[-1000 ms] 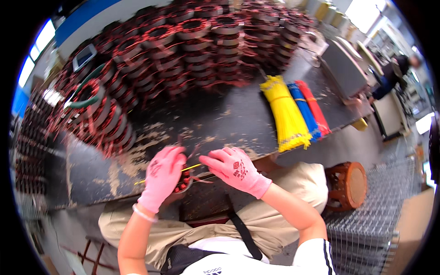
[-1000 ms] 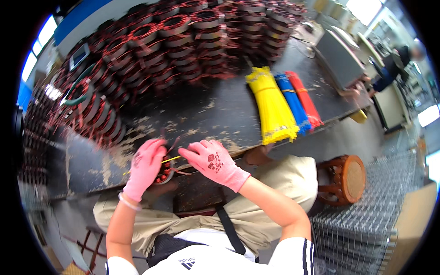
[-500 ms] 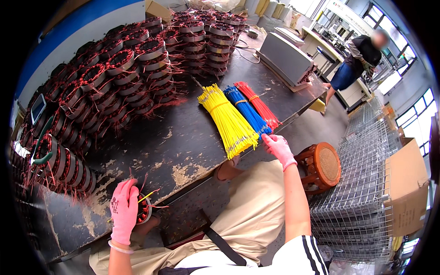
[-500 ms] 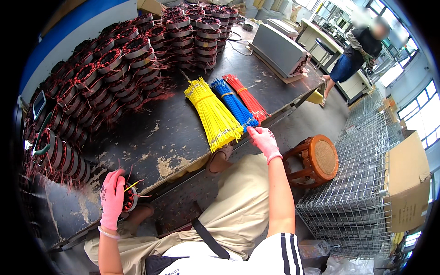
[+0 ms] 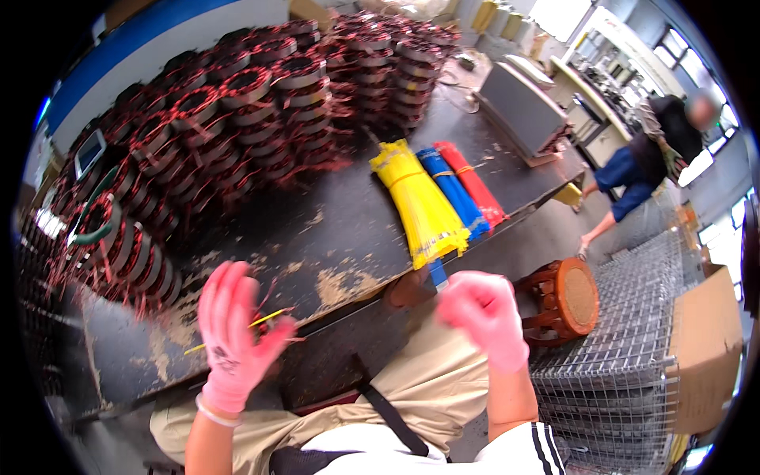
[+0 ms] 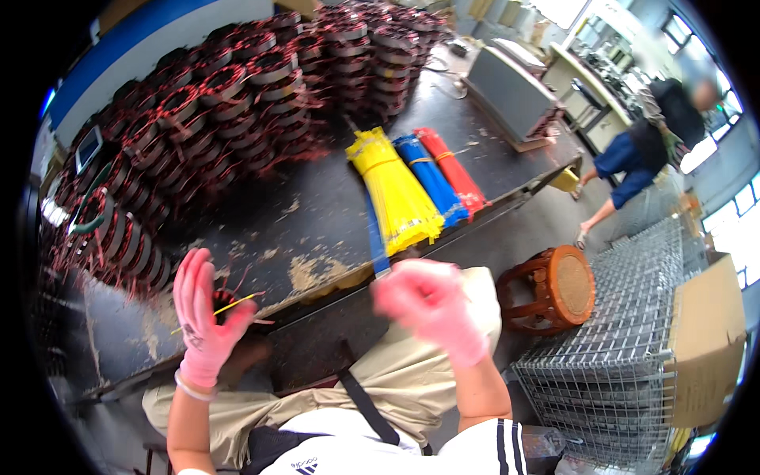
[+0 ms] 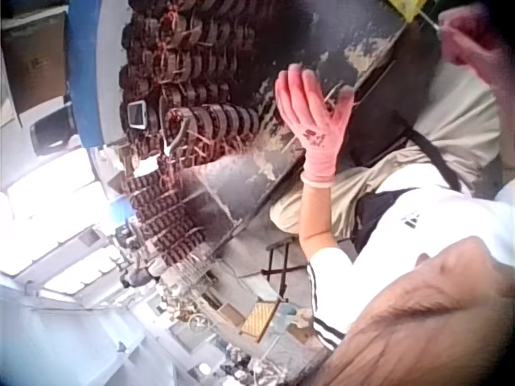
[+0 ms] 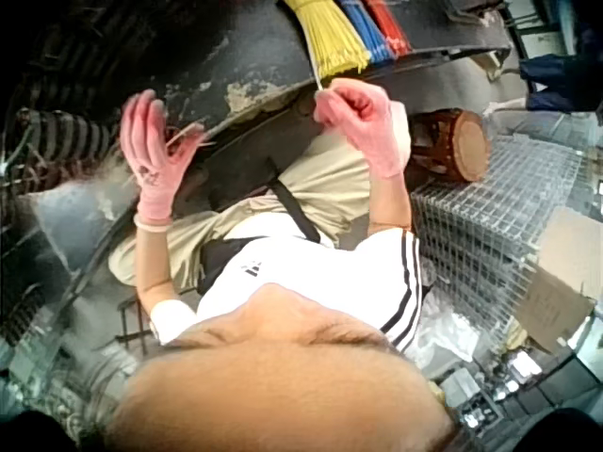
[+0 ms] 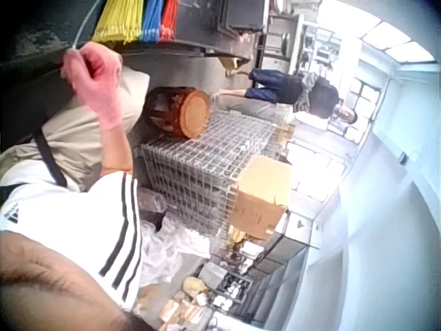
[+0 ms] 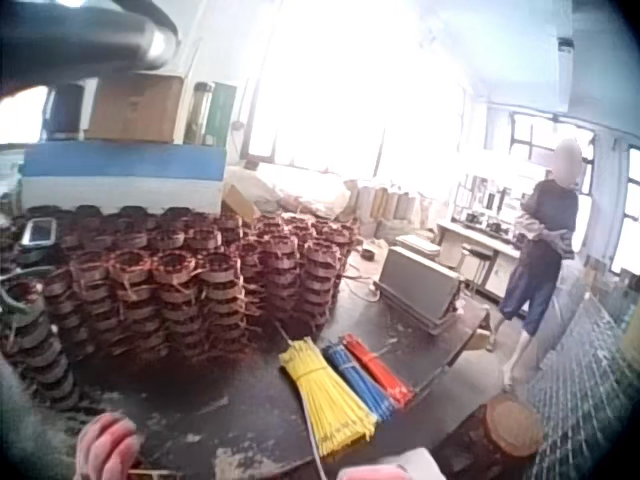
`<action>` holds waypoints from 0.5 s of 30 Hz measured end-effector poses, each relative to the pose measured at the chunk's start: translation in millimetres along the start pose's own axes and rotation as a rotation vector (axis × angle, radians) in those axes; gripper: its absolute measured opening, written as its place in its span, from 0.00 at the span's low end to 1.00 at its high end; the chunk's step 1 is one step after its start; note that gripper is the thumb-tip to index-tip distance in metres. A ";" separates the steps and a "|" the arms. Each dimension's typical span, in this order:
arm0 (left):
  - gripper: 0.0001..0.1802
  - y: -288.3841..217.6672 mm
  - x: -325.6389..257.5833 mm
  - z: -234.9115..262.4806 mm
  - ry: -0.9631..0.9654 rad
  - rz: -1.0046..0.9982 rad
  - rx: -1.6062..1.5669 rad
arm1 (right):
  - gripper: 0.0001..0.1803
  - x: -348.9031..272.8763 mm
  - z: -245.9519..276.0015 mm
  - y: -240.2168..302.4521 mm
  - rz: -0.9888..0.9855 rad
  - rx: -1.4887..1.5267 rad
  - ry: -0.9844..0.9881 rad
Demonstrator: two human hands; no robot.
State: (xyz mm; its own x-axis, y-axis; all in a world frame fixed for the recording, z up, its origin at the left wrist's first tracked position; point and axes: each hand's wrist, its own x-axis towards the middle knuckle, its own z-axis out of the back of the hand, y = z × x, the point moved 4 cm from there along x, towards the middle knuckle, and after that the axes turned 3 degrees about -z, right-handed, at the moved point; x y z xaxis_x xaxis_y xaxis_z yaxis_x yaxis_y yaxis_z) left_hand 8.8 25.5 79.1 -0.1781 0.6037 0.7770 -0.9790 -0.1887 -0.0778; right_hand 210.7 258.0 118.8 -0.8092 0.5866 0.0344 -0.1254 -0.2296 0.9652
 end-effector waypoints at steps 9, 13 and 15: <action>0.21 10.9 3.4 47.7 0.078 0.140 0.049 | 0.13 60.5 -138.4 -37.2 0.304 -0.428 0.264; 0.21 24.6 -24.4 7.1 0.116 0.433 -0.236 | 0.14 89.4 -190.4 -78.7 -0.110 -0.254 0.571; 0.19 29.1 -34.6 -10.8 0.146 0.491 -0.249 | 0.14 92.3 -205.1 -87.4 -0.248 -0.086 0.633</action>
State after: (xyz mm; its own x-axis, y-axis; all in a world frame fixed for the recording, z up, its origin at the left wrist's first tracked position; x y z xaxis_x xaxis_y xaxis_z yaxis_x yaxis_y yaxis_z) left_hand -14.6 7.6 43.2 -0.6130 0.5953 0.5195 -0.7684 -0.2963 -0.5672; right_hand 29.2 172.9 -15.6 -0.9272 0.0690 -0.3682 -0.3741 -0.2232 0.9001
